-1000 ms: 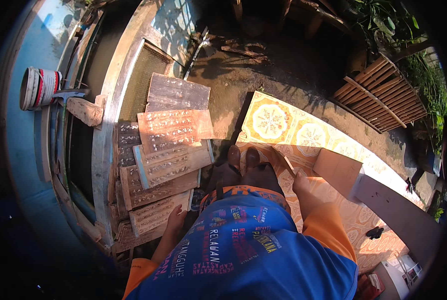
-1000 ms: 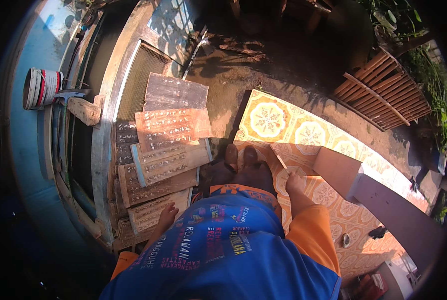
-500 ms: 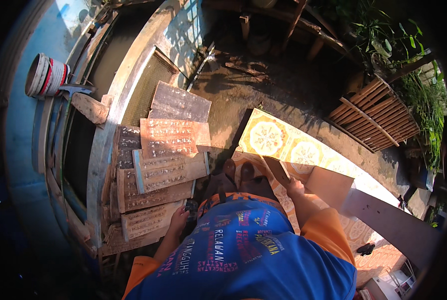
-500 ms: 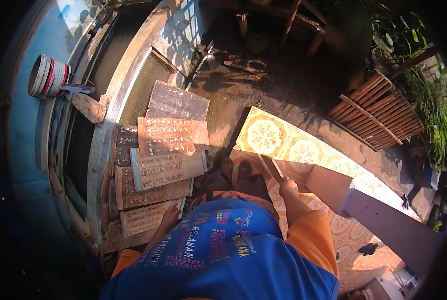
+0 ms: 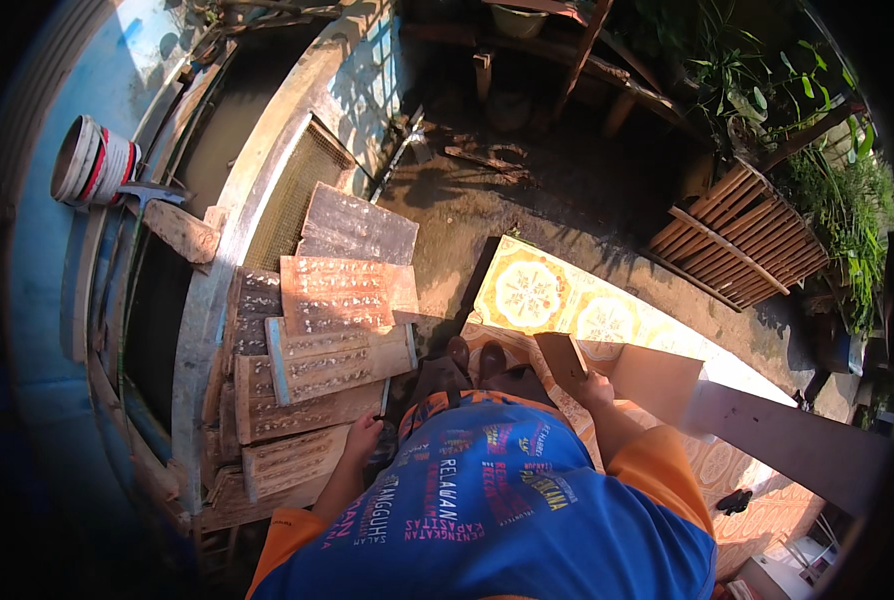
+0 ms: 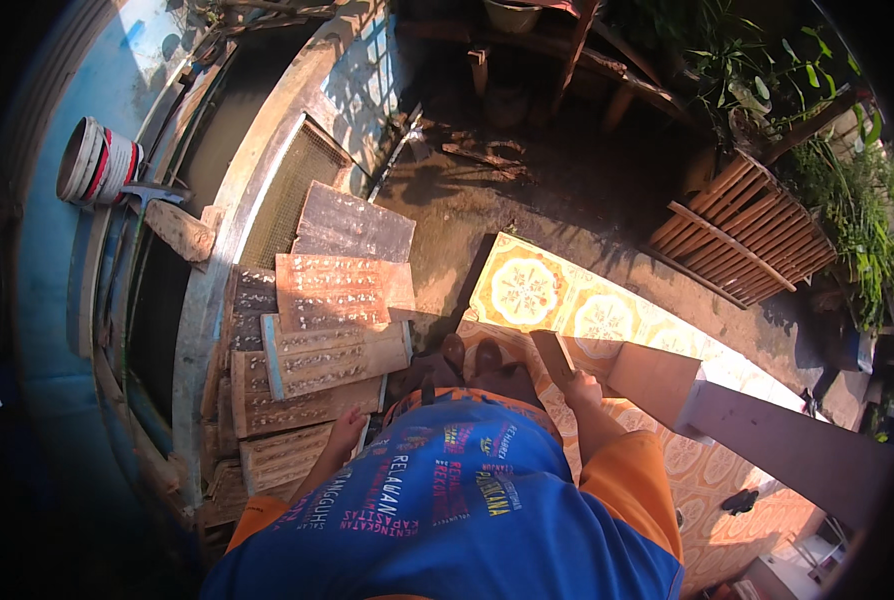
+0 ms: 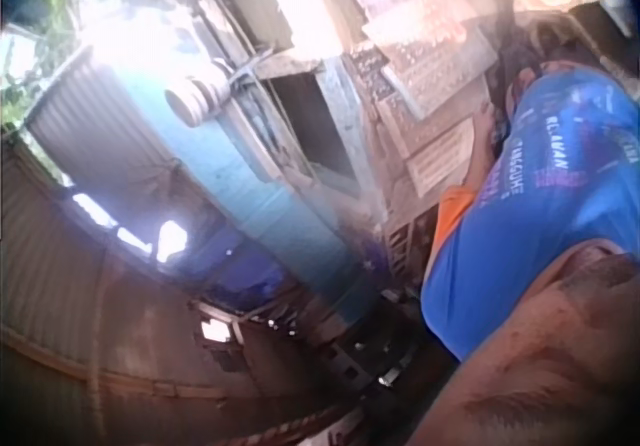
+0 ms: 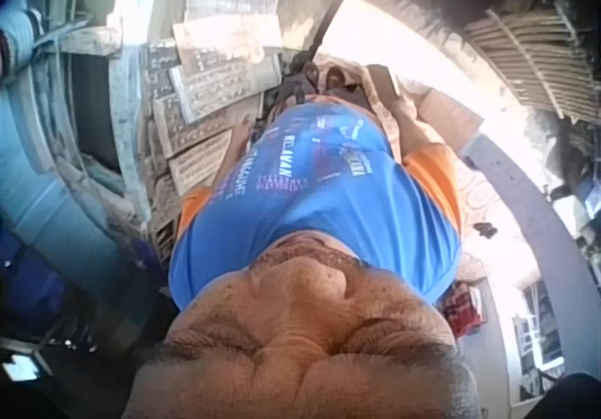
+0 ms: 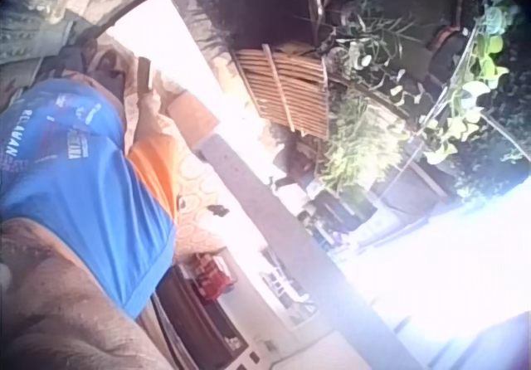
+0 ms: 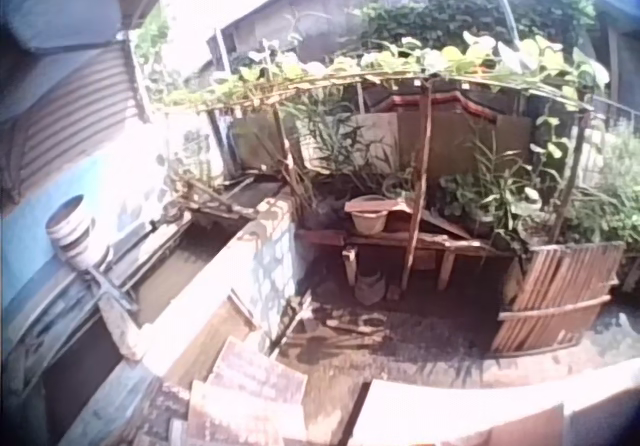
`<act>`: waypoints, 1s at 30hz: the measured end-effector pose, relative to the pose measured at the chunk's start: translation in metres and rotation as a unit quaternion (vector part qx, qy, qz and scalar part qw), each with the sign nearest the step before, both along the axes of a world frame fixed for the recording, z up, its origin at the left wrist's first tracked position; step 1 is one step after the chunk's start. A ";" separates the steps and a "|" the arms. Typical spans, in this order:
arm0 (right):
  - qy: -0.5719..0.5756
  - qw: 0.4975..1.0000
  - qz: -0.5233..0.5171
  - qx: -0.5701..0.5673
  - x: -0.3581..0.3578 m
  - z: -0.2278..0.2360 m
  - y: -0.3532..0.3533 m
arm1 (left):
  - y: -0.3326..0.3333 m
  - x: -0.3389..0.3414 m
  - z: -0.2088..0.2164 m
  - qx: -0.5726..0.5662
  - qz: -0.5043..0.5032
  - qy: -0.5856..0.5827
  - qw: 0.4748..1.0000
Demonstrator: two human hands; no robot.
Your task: The person picks up wooden planks and boards from the floor, carries them through a cluttered indoor area, and stacks them on a wooden rack outdoors. The person handles the materials by hand, moving them one at a time or in small groups.
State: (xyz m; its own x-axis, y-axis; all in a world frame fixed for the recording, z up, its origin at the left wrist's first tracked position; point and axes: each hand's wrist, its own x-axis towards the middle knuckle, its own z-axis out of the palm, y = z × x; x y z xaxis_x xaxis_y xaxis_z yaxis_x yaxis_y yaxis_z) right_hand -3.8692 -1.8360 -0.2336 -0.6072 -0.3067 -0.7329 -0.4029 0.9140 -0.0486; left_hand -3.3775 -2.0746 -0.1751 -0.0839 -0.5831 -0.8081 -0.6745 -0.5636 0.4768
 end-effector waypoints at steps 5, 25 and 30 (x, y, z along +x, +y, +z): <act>0.008 0.999 -0.041 -0.016 -0.004 -0.019 0.018 | -0.011 -0.003 -0.007 0.054 -0.025 0.010 0.998; 0.014 0.992 -0.123 -0.033 -0.012 0.019 -0.049 | 0.001 0.022 -0.051 0.032 0.101 0.032 0.994; 0.036 0.990 -0.121 -0.061 -0.010 0.018 -0.076 | -0.011 0.025 -0.038 0.053 0.129 0.013 0.990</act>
State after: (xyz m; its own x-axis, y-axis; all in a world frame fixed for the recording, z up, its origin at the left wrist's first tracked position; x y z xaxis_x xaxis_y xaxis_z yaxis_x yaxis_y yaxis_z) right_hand -3.8796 -1.9124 -0.2161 -0.7231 -0.2289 -0.6517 -0.1790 0.9734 -0.1431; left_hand -3.3530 -2.0856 -0.2131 0.0359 -0.5003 -0.8651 -0.4903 -0.7631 0.4210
